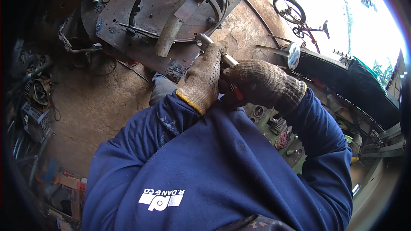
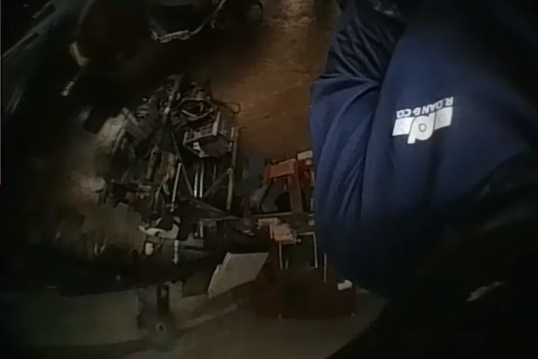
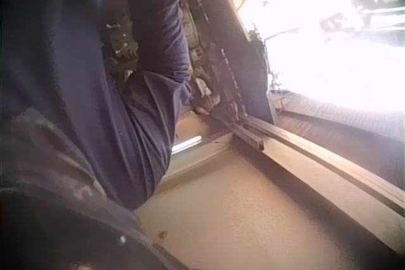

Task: The person positions a circular metal frame assembly on a workbench, clamps locking pliers onto the metal parts, strikes the assembly with a hammer, and manipulates the metal pieces by hand and with the pliers.

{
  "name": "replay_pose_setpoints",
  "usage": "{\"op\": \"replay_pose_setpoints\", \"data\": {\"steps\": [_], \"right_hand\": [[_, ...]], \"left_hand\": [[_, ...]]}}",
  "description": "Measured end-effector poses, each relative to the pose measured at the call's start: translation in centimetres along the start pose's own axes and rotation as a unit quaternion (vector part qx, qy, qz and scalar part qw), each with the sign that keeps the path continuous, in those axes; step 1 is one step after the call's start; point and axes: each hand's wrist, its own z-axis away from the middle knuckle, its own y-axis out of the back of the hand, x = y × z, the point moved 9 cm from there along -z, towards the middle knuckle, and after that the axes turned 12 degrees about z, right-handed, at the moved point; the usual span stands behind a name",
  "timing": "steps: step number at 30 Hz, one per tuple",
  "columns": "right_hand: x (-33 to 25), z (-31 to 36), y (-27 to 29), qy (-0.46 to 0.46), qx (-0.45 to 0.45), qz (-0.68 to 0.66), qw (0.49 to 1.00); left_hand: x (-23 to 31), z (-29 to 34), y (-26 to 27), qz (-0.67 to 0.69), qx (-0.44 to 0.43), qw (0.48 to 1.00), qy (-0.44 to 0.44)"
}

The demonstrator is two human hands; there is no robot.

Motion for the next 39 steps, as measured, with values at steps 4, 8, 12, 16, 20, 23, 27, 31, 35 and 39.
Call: {"op": "replay_pose_setpoints", "data": {"steps": [4,8,12,16,20,23,27,31,35,39], "right_hand": [[-0.1,0.2,0.5,0.085,0.058,0.058,0.993],[0.6,-0.1,-0.1,0.054,0.003,-0.021,0.998],[0.8,-0.2,-0.7,0.011,-0.038,-0.123,0.992],[-1.1,0.0,0.5,0.169,0.071,0.105,0.977],[1.2,0.1,0.3,-0.152,-0.033,-0.268,0.951],[2.9,0.5,1.1,-0.19,0.048,-0.24,0.951],[2.6,1.4,3.7,-0.173,0.179,-0.058,0.967],[7.6,2.9,0.6,-0.144,0.275,-0.4,0.862],[11.4,3.6,-4.3,-0.162,0.313,-0.465,0.812],[17.3,3.9,-10.6,-0.241,0.291,-0.446,0.811]], "left_hand": [[0.7,-0.5,-0.3,-0.111,-0.096,0.98,-0.133],[3.1,1.5,-1.9,-0.402,-0.092,0.886,-0.209],[3.6,2.0,-2.1,-0.398,-0.088,0.874,-0.266],[3.8,1.6,-2.5,-0.36,-0.075,0.91,-0.195],[-0.8,-0.9,0.3,-0.137,-0.075,0.984,-0.084],[-1.6,-0.9,-0.2,0.155,-0.066,0.983,0.075],[0.0,1.5,-1.3,0.214,-0.001,0.962,0.17],[0.5,1.9,-0.1,0.227,-0.016,0.958,0.175],[2.5,3.7,1.7,0.115,-0.006,0.979,0.17],[6.9,5.3,2.8,-0.31,-0.03,0.95,-0.019]]}}
